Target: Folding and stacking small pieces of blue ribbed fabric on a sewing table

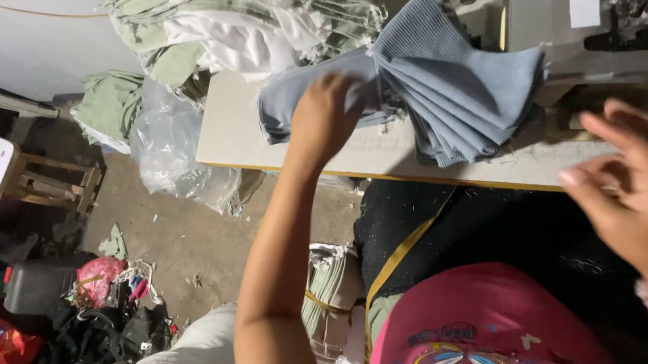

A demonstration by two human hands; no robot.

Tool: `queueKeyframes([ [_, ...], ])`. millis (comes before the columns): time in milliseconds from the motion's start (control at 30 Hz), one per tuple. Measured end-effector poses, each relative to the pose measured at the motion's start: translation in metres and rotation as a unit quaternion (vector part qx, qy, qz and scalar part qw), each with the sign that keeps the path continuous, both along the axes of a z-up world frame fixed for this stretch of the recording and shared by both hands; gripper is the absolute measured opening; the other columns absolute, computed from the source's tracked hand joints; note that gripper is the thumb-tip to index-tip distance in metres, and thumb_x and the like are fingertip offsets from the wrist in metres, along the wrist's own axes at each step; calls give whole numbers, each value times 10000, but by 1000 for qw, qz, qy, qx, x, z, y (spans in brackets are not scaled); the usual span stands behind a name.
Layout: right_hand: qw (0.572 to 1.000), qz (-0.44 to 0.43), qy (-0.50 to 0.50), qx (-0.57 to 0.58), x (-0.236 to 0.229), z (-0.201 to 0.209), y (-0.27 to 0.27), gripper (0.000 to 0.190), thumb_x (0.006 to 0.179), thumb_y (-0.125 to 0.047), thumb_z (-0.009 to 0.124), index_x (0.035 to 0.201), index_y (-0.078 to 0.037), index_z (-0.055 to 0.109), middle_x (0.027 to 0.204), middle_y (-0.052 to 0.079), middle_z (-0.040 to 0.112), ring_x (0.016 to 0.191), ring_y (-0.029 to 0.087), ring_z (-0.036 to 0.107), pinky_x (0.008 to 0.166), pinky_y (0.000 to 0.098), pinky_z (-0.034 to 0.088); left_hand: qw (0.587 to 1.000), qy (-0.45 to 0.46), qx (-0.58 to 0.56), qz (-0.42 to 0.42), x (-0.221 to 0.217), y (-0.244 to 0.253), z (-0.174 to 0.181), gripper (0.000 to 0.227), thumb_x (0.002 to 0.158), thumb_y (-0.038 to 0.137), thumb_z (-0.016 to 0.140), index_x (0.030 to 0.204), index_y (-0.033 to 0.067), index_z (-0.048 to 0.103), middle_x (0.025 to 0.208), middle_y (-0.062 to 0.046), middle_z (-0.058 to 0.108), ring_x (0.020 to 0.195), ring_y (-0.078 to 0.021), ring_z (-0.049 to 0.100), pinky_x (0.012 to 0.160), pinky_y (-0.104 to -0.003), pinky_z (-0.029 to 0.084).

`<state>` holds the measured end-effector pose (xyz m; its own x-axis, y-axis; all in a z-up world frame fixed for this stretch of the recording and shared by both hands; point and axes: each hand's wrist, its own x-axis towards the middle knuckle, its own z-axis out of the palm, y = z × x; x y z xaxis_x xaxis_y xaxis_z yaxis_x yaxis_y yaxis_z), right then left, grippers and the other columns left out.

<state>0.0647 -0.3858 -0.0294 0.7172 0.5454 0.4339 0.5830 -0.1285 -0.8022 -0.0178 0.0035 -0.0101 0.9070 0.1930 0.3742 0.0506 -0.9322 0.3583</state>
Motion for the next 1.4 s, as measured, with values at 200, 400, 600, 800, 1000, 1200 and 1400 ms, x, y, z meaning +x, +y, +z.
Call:
queueKeyframes([
  [200, 966, -24, 256, 25, -2, -46, -14, 309, 1030, -4, 626, 1339, -5, 605, 1252, 119, 673, 915, 189, 682, 876, 245, 529, 986, -60, 155, 10, -28, 25, -60, 300, 932, 36, 571, 1192, 44, 720, 1105, -136, 719, 974, -343, 673, 695, -462, 579],
  [400, 980, 35, 195, 21, -31, -31, 13, 195, 1004, -2, 623, 1189, 46, 664, 1152, 146, 717, 913, 197, 721, 860, 241, 547, 990, -5, -86, 112, -12, 44, -55, 264, 723, 292, 907, 754, 182, 669, 796, 11, 683, 669, -190, 605, 529, -371, 387],
  [600, 993, 71, 76, -53, -49, -30, 25, 204, 943, -117, 685, 1131, -63, 740, 1059, 51, 786, 874, 113, 728, 812, 238, 544, 885, -42, -413, 212, -54, 16, 4, 276, 926, 152, 687, 1159, 20, 754, 1014, -125, 809, 811, -179, 732, 613, -279, 585],
  [800, 982, 170, -14, -78, -71, -42, 53, 279, 888, -333, 735, 1051, -110, 701, 972, 27, 753, 854, 163, 716, 765, 290, 560, 705, -8, -707, 49, -101, -141, -26, 122, 766, 104, 829, 698, 71, 734, 595, -106, 681, 487, -160, 633, 474, -282, 498],
  [1000, 990, 51, -75, -111, -60, -88, 36, 238, 892, -343, 781, 848, -127, 694, 718, 52, 697, 692, 273, 715, 635, 366, 575, 663, -139, -733, 60, -81, -184, -143, 187, 969, 168, 717, 999, 64, 565, 840, -17, 576, 780, -148, 626, 688, -246, 489],
  [1200, 980, -58, -69, -175, -65, -77, 13, 842, 592, -81, 866, 1386, -112, 587, 1176, 139, 691, 906, 359, 721, 719, 482, 608, 979, -88, 46, -176, -73, -207, -124, 138, 1051, 160, 488, 995, 131, 611, 763, -39, 518, 655, -223, 589, 585, -375, 495],
  [1400, 978, -128, -92, -140, -52, -178, -23, 365, 770, -94, 765, 1099, -251, 736, 918, -42, 745, 862, 203, 742, 802, 339, 593, 977, -83, 158, -112, -66, -187, -139, 194, 1026, 223, 461, 1018, 174, 648, 835, -40, 557, 713, -248, 644, 600, -374, 527],
])
